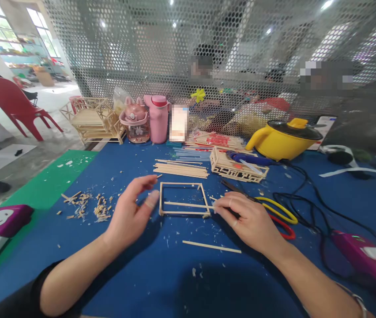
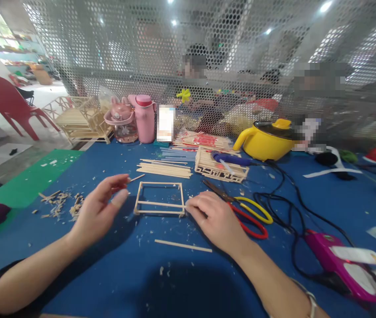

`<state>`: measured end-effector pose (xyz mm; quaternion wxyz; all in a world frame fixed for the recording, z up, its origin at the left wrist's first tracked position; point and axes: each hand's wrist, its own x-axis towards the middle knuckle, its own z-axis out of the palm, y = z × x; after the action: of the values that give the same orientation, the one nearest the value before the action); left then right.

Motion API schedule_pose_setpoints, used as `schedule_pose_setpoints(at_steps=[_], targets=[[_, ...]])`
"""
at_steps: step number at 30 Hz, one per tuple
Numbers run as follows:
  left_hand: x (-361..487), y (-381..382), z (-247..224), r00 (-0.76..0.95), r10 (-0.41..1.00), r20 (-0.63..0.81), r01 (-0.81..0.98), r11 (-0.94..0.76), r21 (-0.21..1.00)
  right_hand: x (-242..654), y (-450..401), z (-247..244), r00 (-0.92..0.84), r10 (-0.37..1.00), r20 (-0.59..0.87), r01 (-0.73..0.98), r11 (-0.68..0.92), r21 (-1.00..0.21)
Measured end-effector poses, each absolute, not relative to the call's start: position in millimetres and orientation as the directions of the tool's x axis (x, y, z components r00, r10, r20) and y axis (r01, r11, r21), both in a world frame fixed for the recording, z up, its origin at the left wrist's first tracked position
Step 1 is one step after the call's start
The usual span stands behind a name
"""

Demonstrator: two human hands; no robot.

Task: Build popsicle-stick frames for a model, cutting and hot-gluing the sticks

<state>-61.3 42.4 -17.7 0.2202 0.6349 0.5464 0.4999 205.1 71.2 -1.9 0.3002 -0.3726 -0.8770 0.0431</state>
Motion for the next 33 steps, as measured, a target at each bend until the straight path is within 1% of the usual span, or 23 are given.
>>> schedule_pose_setpoints(at_steps=[1, 2, 4, 5, 7, 12, 15, 17, 28, 33], targets=[[-66.2, 45.6, -18.8, -0.165, 0.954, 0.251, 0.398, -0.169, 0.902, 206.8, 72.8, -2.9, -0.552, 0.672, 0.493, 0.629, 0.724, -0.283], [-70.6, 48.6, -20.3, -0.184, 0.977, 0.106, 0.328, -0.04, 0.944, 207.7, 73.9, -3.8, -0.567, 0.666, 0.485, 0.628, 0.73, -0.268], [-76.4, 52.6, -23.6, -0.143, 0.982, -0.127, 0.208, 0.156, 0.966, 207.2, 74.5, -5.2, -0.595, 0.662, 0.456, 0.628, 0.737, -0.25], [-77.6, 53.2, -24.8, -0.108, 0.974, -0.199, 0.171, 0.215, 0.961, 206.0, 74.2, -5.7, -0.606, 0.663, 0.44, 0.629, 0.738, -0.245], [-76.9, 51.9, -25.6, -0.053, 0.96, -0.275, 0.133, 0.28, 0.951, 203.2, 73.2, -6.0, -0.62, 0.664, 0.417, 0.63, 0.739, -0.241], [-70.0, 45.6, -20.6, 0.089, 0.912, -0.399, 0.134, 0.386, 0.913, 199.0, 72.7, -5.6, -0.633, 0.661, 0.403, 0.629, 0.742, -0.232], [-68.6, 45.4, -17.8, 0.17, 0.858, -0.484, 0.073, 0.479, 0.875, 199.0, 73.7, -6.6, -0.632, 0.655, 0.414, 0.623, 0.747, -0.232], [-68.3, 46.2, -17.2, 0.196, 0.834, -0.515, 0.035, 0.519, 0.854, 199.3, 74.1, -7.7, -0.626, 0.659, 0.417, 0.625, 0.744, -0.236], [-63.4, 46.4, -15.5, 0.171, 0.82, -0.546, -0.013, 0.556, 0.831, 197.8, 74.4, -9.4, -0.621, 0.679, 0.391, 0.635, 0.729, -0.257], [-63.8, 47.0, -17.3, 0.163, 0.821, -0.547, -0.01, 0.556, 0.831, 199.1, 72.9, -10.0, -0.598, 0.701, 0.388, 0.641, 0.709, -0.294]])
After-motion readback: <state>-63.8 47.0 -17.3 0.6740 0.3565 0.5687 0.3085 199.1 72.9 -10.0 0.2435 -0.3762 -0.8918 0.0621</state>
